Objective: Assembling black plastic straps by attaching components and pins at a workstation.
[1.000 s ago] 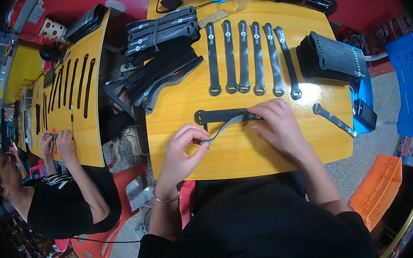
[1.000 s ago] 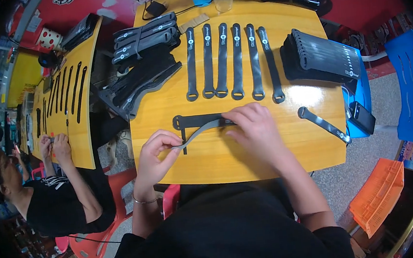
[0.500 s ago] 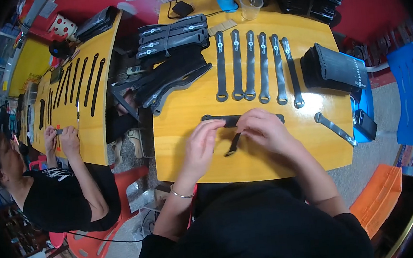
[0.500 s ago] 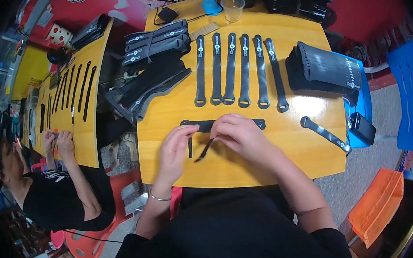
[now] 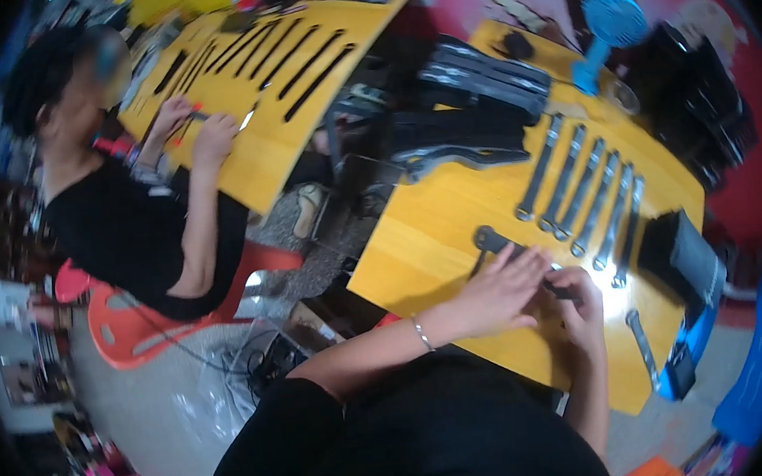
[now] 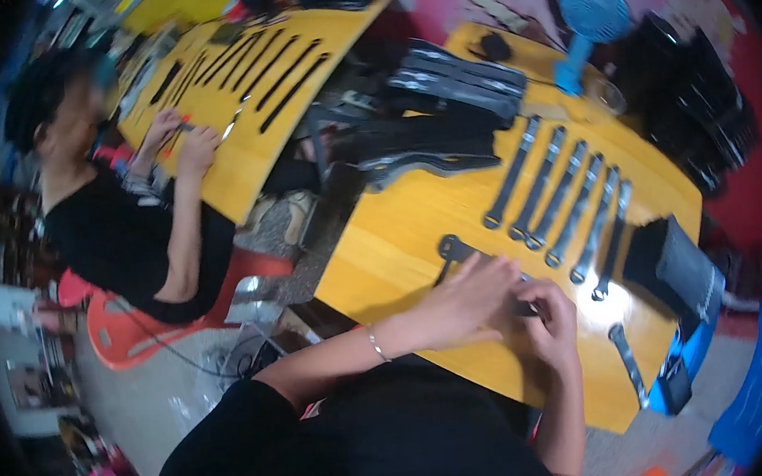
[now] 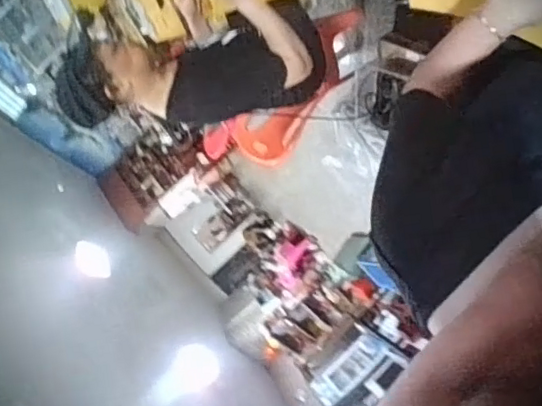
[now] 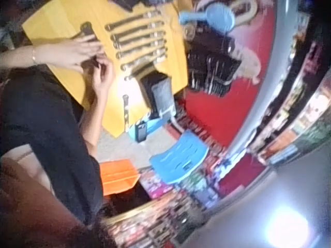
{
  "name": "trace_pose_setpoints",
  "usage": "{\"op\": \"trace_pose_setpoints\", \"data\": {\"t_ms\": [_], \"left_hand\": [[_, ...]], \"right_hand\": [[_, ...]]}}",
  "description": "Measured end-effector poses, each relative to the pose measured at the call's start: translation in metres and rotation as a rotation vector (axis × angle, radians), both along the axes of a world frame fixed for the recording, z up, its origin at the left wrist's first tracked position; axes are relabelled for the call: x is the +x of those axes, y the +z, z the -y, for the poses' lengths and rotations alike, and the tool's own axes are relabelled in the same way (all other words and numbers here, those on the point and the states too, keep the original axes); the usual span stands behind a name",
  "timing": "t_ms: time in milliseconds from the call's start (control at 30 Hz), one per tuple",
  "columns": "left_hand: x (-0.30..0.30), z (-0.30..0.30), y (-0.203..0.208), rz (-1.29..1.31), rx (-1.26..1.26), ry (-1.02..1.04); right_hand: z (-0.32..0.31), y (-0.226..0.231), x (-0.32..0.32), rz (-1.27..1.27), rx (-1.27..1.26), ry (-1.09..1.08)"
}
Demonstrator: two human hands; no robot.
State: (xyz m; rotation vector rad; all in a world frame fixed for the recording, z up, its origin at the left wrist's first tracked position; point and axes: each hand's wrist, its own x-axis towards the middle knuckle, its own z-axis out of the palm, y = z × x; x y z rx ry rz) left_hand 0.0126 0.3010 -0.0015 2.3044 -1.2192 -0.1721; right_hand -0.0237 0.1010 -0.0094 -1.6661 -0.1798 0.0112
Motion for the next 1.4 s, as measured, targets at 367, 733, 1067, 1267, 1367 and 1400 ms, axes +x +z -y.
{"op": "trace_pose_setpoints", "data": {"t_ms": [367, 733, 1067, 1267, 1367, 1400], "left_hand": [[-0.01, -0.003, -0.021, 0.133, -0.004, 0.087], [-0.009, -0.002, -0.009, 0.129, 0.148, 0.074], [-0.009, 0.009, -0.005, 0.142, 0.257, 0.018], [-0.012, 0.011, 0.0, 0.156, 0.265, 0.019], [-0.014, 0.019, 0.007, 0.165, 0.324, 0.05], [-0.015, 0.024, 0.008, 0.161, 0.264, 0.018]], "right_hand": [[0.009, -0.005, -0.016, -0.052, 0.006, -0.107], [0.047, -0.023, -0.039, -0.016, 0.253, -0.403], [0.081, -0.011, -0.077, 0.038, 0.648, -0.534], [0.13, 0.024, -0.101, 0.366, 0.686, -0.701], [0.129, 0.051, -0.107, 0.368, 0.742, -0.648], [0.127, 0.055, -0.107, 0.379, 0.703, -0.579]]}}
